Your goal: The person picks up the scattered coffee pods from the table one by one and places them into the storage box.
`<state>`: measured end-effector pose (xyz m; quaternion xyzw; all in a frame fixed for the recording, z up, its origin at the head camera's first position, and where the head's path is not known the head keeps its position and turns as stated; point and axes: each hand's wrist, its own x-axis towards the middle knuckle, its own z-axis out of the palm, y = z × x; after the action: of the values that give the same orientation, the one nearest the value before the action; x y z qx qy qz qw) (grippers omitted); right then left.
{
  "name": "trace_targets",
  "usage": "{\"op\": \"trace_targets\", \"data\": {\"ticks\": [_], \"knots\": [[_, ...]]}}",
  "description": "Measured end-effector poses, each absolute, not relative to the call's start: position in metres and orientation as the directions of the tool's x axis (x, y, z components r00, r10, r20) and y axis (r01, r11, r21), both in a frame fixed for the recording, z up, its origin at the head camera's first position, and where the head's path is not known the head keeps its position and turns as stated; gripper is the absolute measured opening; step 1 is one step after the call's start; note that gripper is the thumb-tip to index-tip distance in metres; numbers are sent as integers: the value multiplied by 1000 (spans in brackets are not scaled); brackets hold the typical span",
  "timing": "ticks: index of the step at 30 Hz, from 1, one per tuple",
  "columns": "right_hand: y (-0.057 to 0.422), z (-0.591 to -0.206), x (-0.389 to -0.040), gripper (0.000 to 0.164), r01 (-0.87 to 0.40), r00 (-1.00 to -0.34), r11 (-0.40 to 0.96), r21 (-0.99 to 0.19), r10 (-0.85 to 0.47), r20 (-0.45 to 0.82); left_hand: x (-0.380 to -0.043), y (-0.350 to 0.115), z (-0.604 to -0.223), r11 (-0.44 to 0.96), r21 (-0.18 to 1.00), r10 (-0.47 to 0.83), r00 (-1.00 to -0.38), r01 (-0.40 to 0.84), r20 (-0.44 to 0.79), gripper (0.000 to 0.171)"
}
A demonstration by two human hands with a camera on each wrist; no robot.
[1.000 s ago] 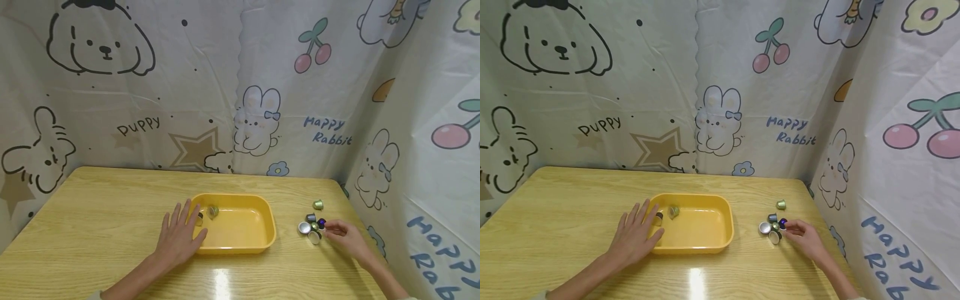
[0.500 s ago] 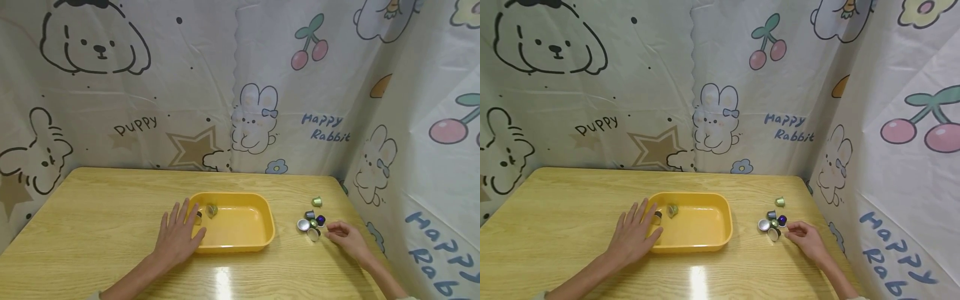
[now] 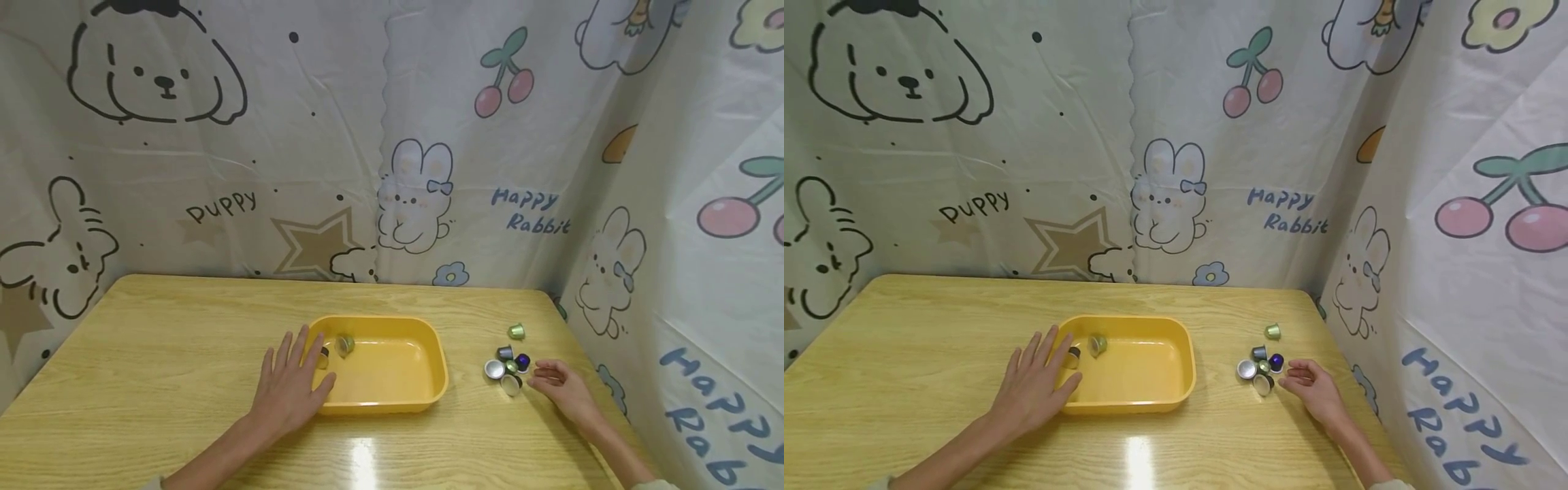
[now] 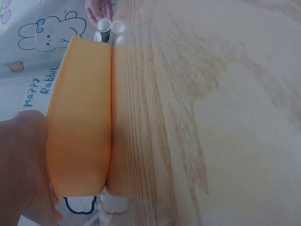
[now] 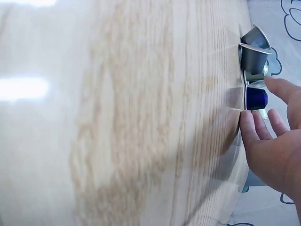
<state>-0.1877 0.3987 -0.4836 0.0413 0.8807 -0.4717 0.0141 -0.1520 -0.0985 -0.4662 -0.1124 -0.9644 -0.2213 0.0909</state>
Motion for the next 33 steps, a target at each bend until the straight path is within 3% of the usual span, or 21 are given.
{"op": "trace_targets", "data": {"ticks": [8,33], "knots": [[395,-484,-194,62,102,-995,564,-819,60,-82,-152,-98,-466,884,390,177,-956,259,234,69],[388,-487,-215,52,65,-997,560,-826,72,-30,-152,-98,-467,877,402,178,-956,261,234,69]]}}
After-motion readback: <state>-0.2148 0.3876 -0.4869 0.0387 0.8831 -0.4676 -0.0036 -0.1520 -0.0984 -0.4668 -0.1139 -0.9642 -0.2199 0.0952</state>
